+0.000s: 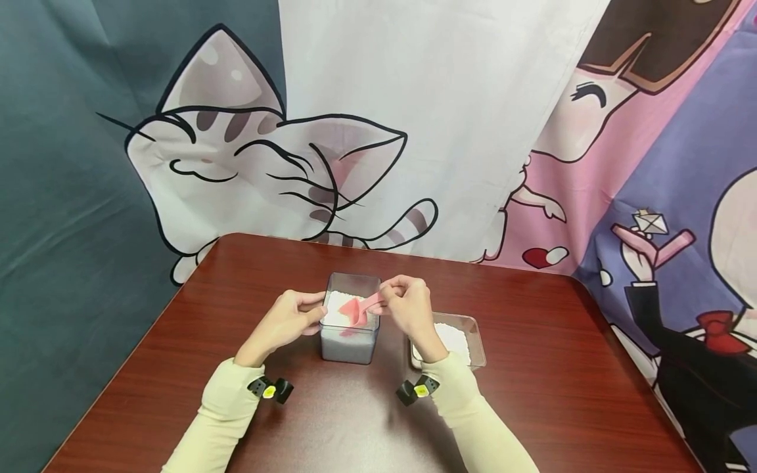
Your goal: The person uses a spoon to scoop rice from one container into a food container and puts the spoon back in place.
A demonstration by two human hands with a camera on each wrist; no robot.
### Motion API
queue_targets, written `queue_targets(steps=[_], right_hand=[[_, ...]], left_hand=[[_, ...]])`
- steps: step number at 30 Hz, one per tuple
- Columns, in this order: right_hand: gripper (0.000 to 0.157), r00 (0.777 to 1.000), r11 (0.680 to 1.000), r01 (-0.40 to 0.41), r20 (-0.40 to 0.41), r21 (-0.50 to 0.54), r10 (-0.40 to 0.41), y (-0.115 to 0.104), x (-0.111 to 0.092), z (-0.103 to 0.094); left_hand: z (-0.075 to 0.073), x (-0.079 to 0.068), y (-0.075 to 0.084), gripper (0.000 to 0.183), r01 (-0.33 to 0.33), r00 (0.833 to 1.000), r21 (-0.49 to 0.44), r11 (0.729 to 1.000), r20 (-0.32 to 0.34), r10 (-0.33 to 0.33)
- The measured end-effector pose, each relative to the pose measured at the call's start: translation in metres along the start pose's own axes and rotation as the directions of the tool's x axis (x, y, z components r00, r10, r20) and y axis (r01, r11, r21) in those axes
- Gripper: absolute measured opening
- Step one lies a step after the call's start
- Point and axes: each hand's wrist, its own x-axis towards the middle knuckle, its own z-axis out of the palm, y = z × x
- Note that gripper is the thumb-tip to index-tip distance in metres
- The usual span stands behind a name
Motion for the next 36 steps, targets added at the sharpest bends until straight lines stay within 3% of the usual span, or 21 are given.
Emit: queue_targets(steps=[7,11,15,25,36], right_hand=[[0.014,0.998,0.994,-0.054,0.021,0.099,0.052,0.006,-0.003,0.008],[0.013,0.991,0.957,-0.132,0.055,0.258,0.122,0.005,-0.002,0.009],[0.010,0.981,0.920,-0.196,0.069,0.339,0.184,0.003,-0.003,0.009],[0.015,0.970,0.866,-0.241,0.068,0.438,0.235,0.007,-0.003,0.006],[0.020,0.967,0.813,-0.232,0.040,0.534,0.250,0.012,-0.005,-0.005]], left_hand=[[0.000,-0.001,0.001,0.045,0.002,1.000,-0.007,1.000,-0.003,-0.002],[-0.001,-0.001,0.002,0.045,0.000,1.000,-0.006,1.000,-0.003,0.000],[-0.002,-0.002,0.002,0.045,0.002,1.000,-0.013,1.000,0.000,-0.002],[-0.001,-0.002,0.000,0.044,0.002,1.000,0.006,1.000,-0.006,-0.002],[-0.002,-0.001,0.002,0.045,0.005,1.000,0.024,1.000,-0.010,-0.004]])
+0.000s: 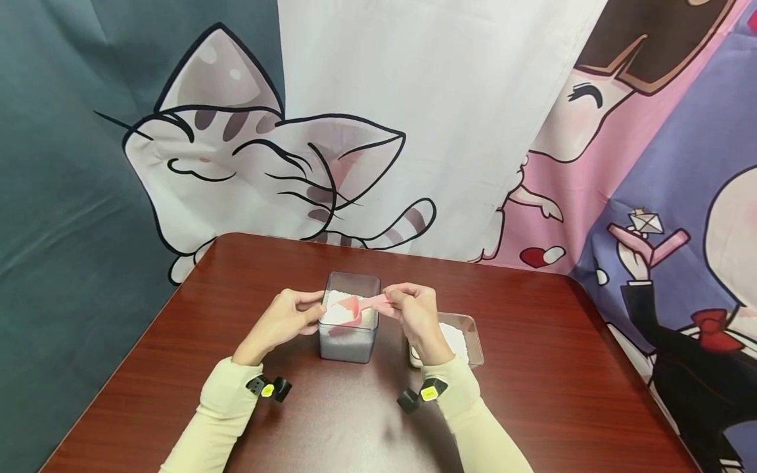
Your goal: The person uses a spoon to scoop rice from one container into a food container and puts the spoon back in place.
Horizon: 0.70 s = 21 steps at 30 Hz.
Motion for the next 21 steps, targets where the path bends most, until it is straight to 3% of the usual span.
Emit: queue_targets(steps=[16,21], right_hand=[[0.011,0.996,0.971,-0.082,-0.025,0.226,0.090,0.004,0.000,-0.018],[0.018,0.995,0.965,-0.078,-0.045,0.250,0.092,0.004,0.000,-0.021]], left_hand=[[-0.001,0.000,-0.001,0.045,-0.003,1.000,-0.015,1.000,0.011,0.003],[-0.001,0.000,-0.001,0.045,-0.003,1.000,-0.018,1.000,0.010,0.003]])
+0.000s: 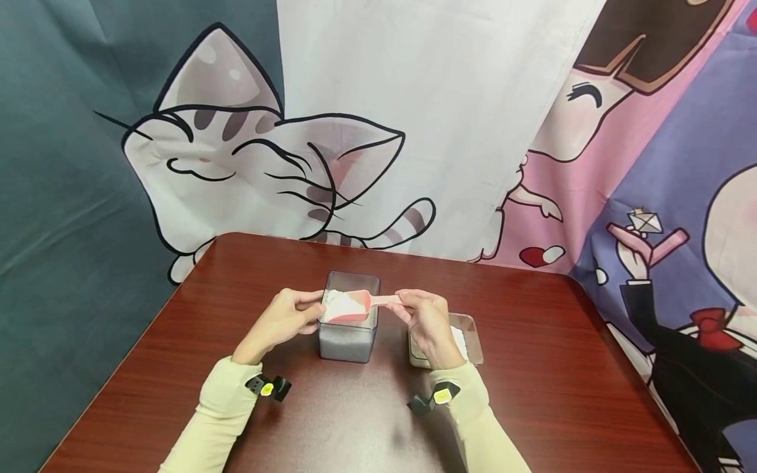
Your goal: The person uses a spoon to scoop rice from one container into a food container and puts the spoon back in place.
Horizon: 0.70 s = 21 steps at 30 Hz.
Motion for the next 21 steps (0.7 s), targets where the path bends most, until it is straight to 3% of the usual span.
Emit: queue_targets(steps=[21], right_hand=[[0.021,1.000,0.999,-0.016,-0.009,0.030,0.016,-0.0008,-0.0005,-0.0043]], left_hand=[[-0.0008,0.0002,0.0007,0.045,0.005,1.000,-0.009,1.000,0.006,-0.005]])
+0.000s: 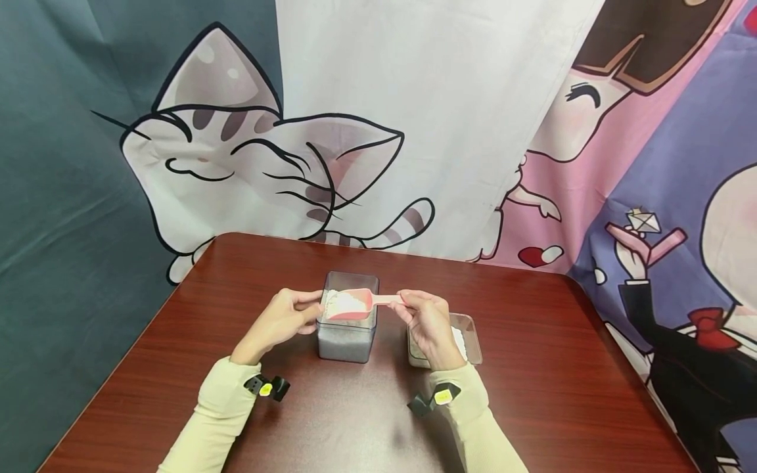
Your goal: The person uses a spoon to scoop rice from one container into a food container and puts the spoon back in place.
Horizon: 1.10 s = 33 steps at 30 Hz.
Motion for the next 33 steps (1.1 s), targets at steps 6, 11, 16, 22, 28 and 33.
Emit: queue_targets(steps=[6,11,16,22,28,33], right_hand=[[0.017,1.000,1.000,0.019,0.000,0.004,-0.019,-0.003,0.000,-0.001],[0.015,0.999,0.999,0.032,0.005,0.002,-0.032,-0.010,-0.002,-0.004],[0.020,1.000,0.999,0.026,0.017,0.023,-0.027,-0.018,-0.004,-0.007],[0.023,0.999,0.998,0.024,0.047,0.064,-0.027,-0.028,-0.008,-0.014],[0.024,0.999,0.999,0.025,0.033,0.046,-0.026,-0.039,-0.010,-0.026],[0.023,0.999,0.998,0.024,0.027,0.055,-0.026,-0.049,-0.013,-0.041]], left_hand=[[0.000,0.000,-0.001,0.044,-0.004,1.000,0.009,1.000,-0.005,0.004],[0.000,0.000,-0.002,0.044,-0.007,1.000,0.015,1.000,-0.009,0.007],[0.001,0.000,-0.003,0.044,-0.007,1.000,0.027,1.000,-0.009,0.007],[0.001,0.000,-0.001,0.045,-0.015,1.000,0.009,1.000,-0.001,0.015],[0.001,0.000,0.000,0.046,-0.017,1.000,0.008,1.000,0.005,0.017],[0.001,0.000,0.000,0.046,-0.011,1.000,0.009,1.000,0.005,0.011]])
